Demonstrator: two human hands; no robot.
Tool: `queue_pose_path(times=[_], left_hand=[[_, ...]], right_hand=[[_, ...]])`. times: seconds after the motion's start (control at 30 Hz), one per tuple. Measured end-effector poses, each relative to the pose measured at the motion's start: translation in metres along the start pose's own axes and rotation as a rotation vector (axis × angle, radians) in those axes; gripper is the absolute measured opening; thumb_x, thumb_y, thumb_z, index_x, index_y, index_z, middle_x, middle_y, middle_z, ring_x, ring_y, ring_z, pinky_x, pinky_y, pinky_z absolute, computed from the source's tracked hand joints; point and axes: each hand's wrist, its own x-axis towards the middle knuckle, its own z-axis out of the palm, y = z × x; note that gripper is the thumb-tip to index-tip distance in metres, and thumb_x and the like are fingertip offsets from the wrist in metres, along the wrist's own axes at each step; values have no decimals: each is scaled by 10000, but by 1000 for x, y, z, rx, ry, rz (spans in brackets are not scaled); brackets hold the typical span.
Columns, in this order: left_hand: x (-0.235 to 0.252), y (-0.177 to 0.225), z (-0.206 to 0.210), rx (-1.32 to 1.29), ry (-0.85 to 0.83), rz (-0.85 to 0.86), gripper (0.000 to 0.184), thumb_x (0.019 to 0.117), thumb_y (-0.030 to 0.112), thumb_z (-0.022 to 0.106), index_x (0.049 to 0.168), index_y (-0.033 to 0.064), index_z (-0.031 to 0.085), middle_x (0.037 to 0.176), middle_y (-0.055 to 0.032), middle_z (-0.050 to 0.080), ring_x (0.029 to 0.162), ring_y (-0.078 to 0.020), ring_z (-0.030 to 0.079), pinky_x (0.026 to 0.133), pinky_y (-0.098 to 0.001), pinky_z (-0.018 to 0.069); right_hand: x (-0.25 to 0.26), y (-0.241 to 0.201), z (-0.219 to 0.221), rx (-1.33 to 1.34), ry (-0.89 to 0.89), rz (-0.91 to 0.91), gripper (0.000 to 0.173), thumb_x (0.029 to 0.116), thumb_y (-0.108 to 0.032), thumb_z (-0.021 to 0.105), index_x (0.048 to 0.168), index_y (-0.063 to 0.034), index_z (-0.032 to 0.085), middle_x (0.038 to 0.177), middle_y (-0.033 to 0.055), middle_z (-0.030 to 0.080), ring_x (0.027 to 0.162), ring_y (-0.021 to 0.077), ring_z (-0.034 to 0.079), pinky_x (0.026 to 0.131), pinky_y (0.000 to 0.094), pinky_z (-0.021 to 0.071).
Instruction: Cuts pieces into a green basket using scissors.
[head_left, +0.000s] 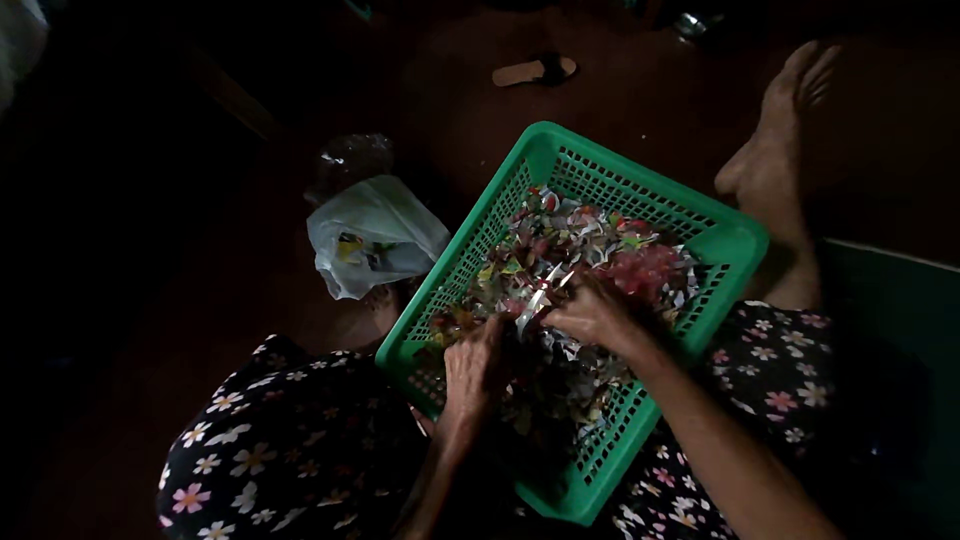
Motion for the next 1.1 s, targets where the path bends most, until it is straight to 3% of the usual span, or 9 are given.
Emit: queue_pose_path(times=[0.17, 0.3, 0.4, 0.57, 0.67, 0.77, 0.9, 1.0, 1.1], left_hand=[[-8, 2, -7, 28, -166, -60, 233, 927, 161, 647, 1110, 39, 725, 748, -136, 706, 648, -337, 701, 582, -526, 542], [-8, -6, -25, -66, -397, -72, 566, 944, 199, 664, 1446, -5, 501, 1195, -214, 683, 1051, -382, 690, 863, -562, 555], [-8, -12, -23, -203, -373, -13, 736, 913, 207, 669, 1534, -50, 368, 1385, -251, 581, 1239, -388, 597, 991, -542, 504], [-2, 2, -33, -86, -235, -124, 231, 955, 183, 629, 1123, 46, 708, 792, -133, 713, 710, -329, 708, 647, -544, 557], [-5, 1, -58, -15, -317, -141, 314, 983, 234, 620, 1236, 55, 670, 877, -162, 724, 783, -363, 713, 692, -567, 551], [-13, -8, -69, 18, -374, -112, 519, 975, 222, 638, 1452, 50, 527, 1246, -195, 675, 1102, -383, 676, 872, -574, 553], [-17, -18, -75, 47, -140, -135, 433, 918, 179, 706, 1332, 66, 647, 1137, -159, 731, 1002, -365, 719, 814, -588, 575], [-17, -28, -77, 107, 70, -154, 411, 870, 91, 707, 1279, 53, 687, 1004, -191, 746, 866, -408, 724, 722, -618, 551], [-16, -40, -69, 96, 161, -156, 442, 856, 62, 709, 1297, 52, 675, 1010, -186, 746, 859, -402, 723, 711, -613, 545]], right_hand=[[2, 3, -1, -81, 73, -43, 463, 866, -246, 818, 1256, -39, 680, 1131, 227, 696, 1077, 403, 655, 919, 621, 492], [-1, 3, -1, -70, 82, -63, 476, 848, -211, 830, 1256, -27, 665, 1072, 216, 698, 1030, 391, 658, 891, 599, 498], [1, 5, 3, -69, 49, -89, 522, 840, -204, 842, 1283, -14, 642, 1086, 214, 699, 1037, 385, 662, 896, 597, 508], [2, 8, 10, -119, 78, -186, 422, 862, -269, 827, 1145, 10, 685, 1057, 192, 695, 998, 347, 669, 866, 558, 524], [-6, 10, -1, -387, 109, -250, 471, 830, -230, 849, 1200, -1, 669, 1207, 201, 647, 1133, 401, 624, 926, 610, 493], [-30, 1, -24, -438, -99, -228, 736, 784, -342, 896, 1428, -184, 577, 1505, 106, 507, 1355, 356, 500, 1051, 652, 400], [-40, 24, -60, -298, 200, -273, 688, 818, -307, 879, 1418, -130, 592, 1437, 169, 563, 1226, 411, 599, 957, 670, 491], [-29, 46, -60, -399, 328, -29, 751, 877, -380, 819, 1429, 18, 501, 1405, 322, 517, 1176, 556, 566, 971, 752, 405], [-12, 50, -33, -479, 203, 67, 849, 887, -340, 810, 1524, 36, 394, 1541, 334, 380, 1375, 562, 402, 1130, 729, 250]])
